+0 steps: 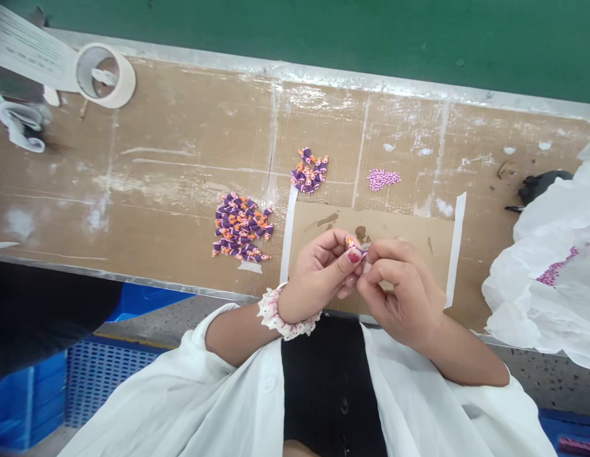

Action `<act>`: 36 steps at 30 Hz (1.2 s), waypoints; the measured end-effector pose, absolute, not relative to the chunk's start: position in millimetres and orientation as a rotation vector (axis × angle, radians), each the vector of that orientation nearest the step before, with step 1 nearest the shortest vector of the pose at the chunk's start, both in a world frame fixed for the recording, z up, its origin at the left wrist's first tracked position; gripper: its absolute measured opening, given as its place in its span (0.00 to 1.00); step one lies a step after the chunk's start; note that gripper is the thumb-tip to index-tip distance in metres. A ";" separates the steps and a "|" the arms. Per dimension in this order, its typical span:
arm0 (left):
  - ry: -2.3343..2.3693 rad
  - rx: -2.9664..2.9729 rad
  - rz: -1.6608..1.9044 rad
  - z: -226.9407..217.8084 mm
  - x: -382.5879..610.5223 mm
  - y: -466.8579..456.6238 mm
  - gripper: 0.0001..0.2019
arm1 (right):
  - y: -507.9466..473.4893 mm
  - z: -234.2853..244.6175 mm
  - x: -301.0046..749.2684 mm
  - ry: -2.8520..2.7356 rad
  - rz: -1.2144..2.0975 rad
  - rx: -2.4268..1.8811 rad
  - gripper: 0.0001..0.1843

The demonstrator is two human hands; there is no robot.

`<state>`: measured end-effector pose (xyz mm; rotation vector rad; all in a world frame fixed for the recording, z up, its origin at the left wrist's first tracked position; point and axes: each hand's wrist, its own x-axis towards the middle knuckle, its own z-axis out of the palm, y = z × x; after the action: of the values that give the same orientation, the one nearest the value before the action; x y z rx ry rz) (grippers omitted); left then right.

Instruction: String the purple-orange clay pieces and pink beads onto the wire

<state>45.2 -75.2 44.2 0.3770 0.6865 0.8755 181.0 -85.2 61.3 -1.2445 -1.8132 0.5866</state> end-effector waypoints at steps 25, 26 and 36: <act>0.496 0.577 0.897 42.8 36.3 -73.1 0.14 | -83.3 75.7 192.3 -2.020 0.325 -1.080 0.17; 0.488 0.594 0.905 42.6 35.9 -72.7 0.13 | -83.9 73.8 192.4 -1.990 0.318 -1.085 0.16; 0.429 0.641 0.924 44.4 33.2 -72.4 0.08 | -80.8 70.8 191.0 -1.995 0.292 -1.060 0.16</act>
<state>33.2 -72.4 44.4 0.6405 0.4294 0.9235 191.0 -80.8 70.8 -1.0603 -1.9950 0.2920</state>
